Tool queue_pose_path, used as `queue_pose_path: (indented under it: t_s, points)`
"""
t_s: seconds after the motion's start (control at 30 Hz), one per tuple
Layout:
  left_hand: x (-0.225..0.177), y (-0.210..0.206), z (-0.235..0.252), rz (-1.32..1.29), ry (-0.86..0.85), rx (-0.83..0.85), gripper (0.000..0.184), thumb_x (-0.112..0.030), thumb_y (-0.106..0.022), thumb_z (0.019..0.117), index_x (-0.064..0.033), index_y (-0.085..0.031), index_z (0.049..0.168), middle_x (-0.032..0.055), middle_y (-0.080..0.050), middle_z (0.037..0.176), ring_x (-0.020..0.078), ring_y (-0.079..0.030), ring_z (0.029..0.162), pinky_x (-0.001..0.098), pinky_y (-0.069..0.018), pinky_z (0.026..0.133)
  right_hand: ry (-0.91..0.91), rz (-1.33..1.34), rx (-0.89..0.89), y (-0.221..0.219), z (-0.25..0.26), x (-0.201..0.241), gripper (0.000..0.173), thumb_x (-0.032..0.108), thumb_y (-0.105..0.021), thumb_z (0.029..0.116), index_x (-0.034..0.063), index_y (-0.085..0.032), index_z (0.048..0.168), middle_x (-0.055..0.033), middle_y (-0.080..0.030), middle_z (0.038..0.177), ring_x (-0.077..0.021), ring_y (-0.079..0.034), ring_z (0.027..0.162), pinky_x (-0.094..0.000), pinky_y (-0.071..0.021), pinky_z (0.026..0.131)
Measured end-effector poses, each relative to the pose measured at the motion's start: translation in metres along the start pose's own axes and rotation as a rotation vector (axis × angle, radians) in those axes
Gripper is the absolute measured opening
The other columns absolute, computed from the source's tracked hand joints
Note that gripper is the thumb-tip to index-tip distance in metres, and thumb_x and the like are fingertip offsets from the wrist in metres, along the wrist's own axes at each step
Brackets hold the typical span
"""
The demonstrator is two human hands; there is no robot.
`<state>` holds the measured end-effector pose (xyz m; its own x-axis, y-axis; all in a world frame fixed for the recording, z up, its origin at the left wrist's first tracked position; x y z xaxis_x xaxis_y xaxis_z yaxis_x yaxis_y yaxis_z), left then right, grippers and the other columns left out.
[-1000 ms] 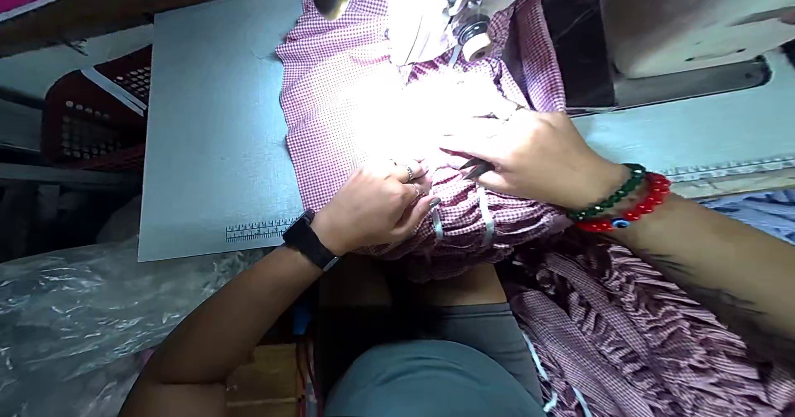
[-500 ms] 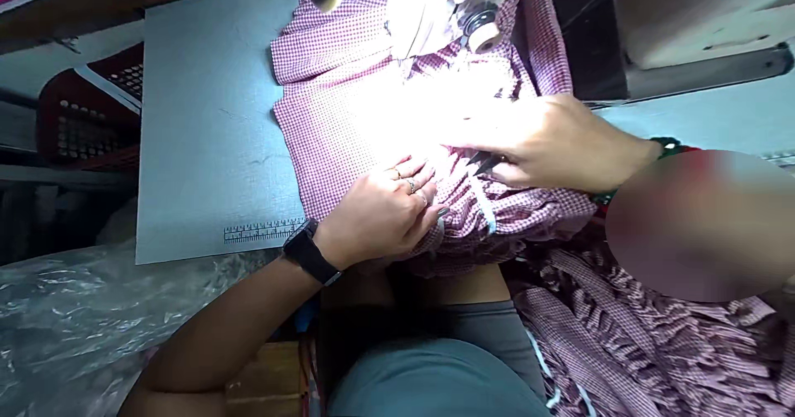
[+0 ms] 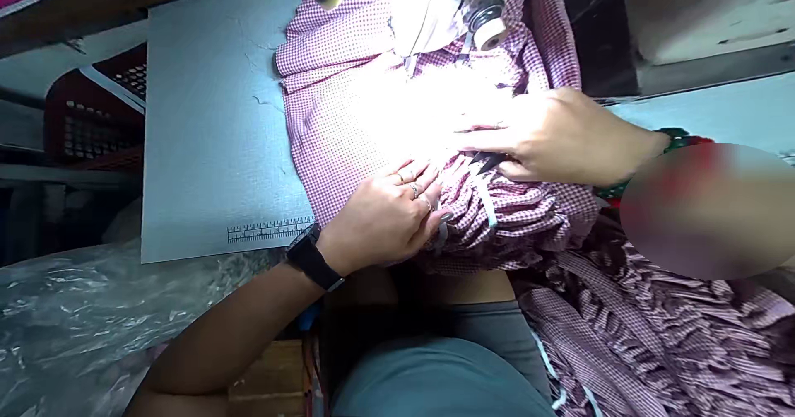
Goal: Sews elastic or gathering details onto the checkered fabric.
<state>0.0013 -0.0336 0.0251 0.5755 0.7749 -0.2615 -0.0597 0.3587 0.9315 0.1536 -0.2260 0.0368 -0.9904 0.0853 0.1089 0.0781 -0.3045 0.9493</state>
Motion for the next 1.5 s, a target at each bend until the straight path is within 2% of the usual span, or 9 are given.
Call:
queue_pose_path:
  t_s: [0.37, 0.5, 0.6, 0.97, 1.13, 1.27, 1.37, 1.43, 1.5]
  points:
    - [0.0003, -0.0008, 0.0016, 0.015, 0.005, -0.015, 0.044, -0.030, -0.045, 0.1039, -0.0018, -0.074, 0.122, 0.0158, -0.067, 0.136, 0.0279, -0.057, 0.136, 0.0429, -0.0367, 0.121, 0.014, 0.006, -0.026, -0.0027, 0.0005, -0.0019, 0.043, 0.012, -0.049, 0.0869, 0.0125, -0.077, 0.119, -0.0151, -0.075, 0.111, -0.0358, -0.069, 0.073, -0.0506, -0.0495, 0.056]
    - [-0.0012, 0.0002, 0.0016, 0.013, 0.012, 0.001, 0.046, -0.033, -0.044, 0.1053, -0.0027, -0.074, 0.123, 0.0153, -0.067, 0.136, 0.0274, -0.056, 0.137, 0.0428, -0.0372, 0.120, 0.007, -0.013, -0.042, -0.0018, 0.0008, -0.0014, 0.036, 0.011, -0.050, 0.0841, 0.0085, -0.079, 0.105, -0.0170, -0.076, 0.095, -0.0364, -0.068, 0.068, -0.0505, -0.0478, 0.054]
    - [-0.0042, 0.0003, 0.0016, 0.018, 0.006, 0.019, 0.046, -0.032, -0.043, 0.1053, -0.0019, -0.074, 0.122, 0.0157, -0.066, 0.137, 0.0274, -0.056, 0.137, 0.0430, -0.0366, 0.121, 0.014, -0.006, -0.035, -0.0013, 0.0005, -0.0029, 0.043, 0.011, -0.047, 0.0860, 0.0121, -0.077, 0.116, -0.0157, -0.075, 0.103, -0.0353, -0.068, 0.071, -0.0500, -0.0480, 0.056]
    - [-0.0061, -0.0013, 0.0010, 0.021, 0.014, 0.039, 0.048, -0.032, -0.041, 0.1054, -0.0013, -0.073, 0.124, 0.0163, -0.066, 0.137, 0.0281, -0.056, 0.137, 0.0442, -0.0358, 0.121, -0.021, 0.015, 0.015, 0.0018, 0.0020, -0.0035, 0.036, 0.012, -0.051, 0.0865, 0.0097, -0.079, 0.108, -0.0146, -0.076, 0.113, -0.0375, -0.071, 0.080, -0.0530, -0.0518, 0.062]
    - [-0.0062, -0.0009, 0.0015, 0.018, 0.016, 0.056, 0.048, -0.033, -0.042, 0.1055, -0.0007, -0.072, 0.124, 0.0168, -0.065, 0.138, 0.0283, -0.056, 0.137, 0.0440, -0.0371, 0.120, -0.012, 0.017, -0.011, -0.0002, 0.0030, -0.0057, 0.043, 0.015, -0.046, 0.0869, 0.0150, -0.077, 0.117, -0.0133, -0.076, 0.110, -0.0353, -0.069, 0.079, -0.0516, -0.0499, 0.061]
    - [-0.0060, -0.0007, 0.0015, 0.018, 0.028, 0.054, 0.051, -0.036, -0.041, 0.1068, 0.0002, -0.070, 0.128, 0.0181, -0.064, 0.139, 0.0288, -0.055, 0.138, 0.0445, -0.0360, 0.121, -0.011, -0.013, -0.038, -0.0011, 0.0032, -0.0025, 0.036, 0.018, -0.048, 0.0853, 0.0101, -0.079, 0.102, -0.0158, -0.074, 0.090, -0.0357, -0.065, 0.065, -0.0498, -0.0447, 0.052]
    - [-0.0065, -0.0011, 0.0013, 0.013, 0.029, 0.044, 0.050, -0.036, -0.042, 0.1065, -0.0001, -0.069, 0.129, 0.0186, -0.064, 0.139, 0.0293, -0.055, 0.139, 0.0446, -0.0353, 0.122, 0.002, 0.015, -0.014, -0.0005, 0.0030, -0.0020, 0.041, 0.018, -0.048, 0.0876, 0.0147, -0.078, 0.115, -0.0139, -0.075, 0.099, -0.0336, -0.067, 0.070, -0.0495, -0.0475, 0.055]
    - [-0.0076, -0.0011, 0.0009, 0.016, 0.028, 0.044, 0.050, -0.036, -0.042, 0.1066, -0.0007, -0.070, 0.129, 0.0180, -0.065, 0.138, 0.0290, -0.055, 0.138, 0.0444, -0.0356, 0.122, -0.002, 0.010, -0.008, -0.0002, 0.0021, -0.0002, 0.036, 0.021, -0.050, 0.0856, 0.0128, -0.079, 0.104, -0.0125, -0.076, 0.101, -0.0326, -0.068, 0.072, -0.0487, -0.0483, 0.056]
    - [-0.0078, -0.0009, 0.0003, 0.009, 0.029, 0.042, 0.050, -0.036, -0.041, 0.1068, -0.0008, -0.070, 0.128, 0.0176, -0.065, 0.138, 0.0288, -0.055, 0.138, 0.0444, -0.0356, 0.121, -0.001, -0.004, -0.044, -0.0019, 0.0021, 0.0018, 0.028, 0.026, -0.051, 0.0849, 0.0102, -0.074, 0.086, -0.0102, -0.069, 0.078, -0.0301, -0.062, 0.060, -0.0455, -0.0425, 0.049]
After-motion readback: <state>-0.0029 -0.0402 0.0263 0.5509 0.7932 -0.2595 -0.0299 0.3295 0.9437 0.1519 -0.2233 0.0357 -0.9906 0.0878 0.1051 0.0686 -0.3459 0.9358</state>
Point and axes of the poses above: each hand's wrist, its own z-axis towards the middle knuckle, its own y-axis out of the back of the hand, x = y × z, the point moved 2 cm from there along z, towards the middle knuckle
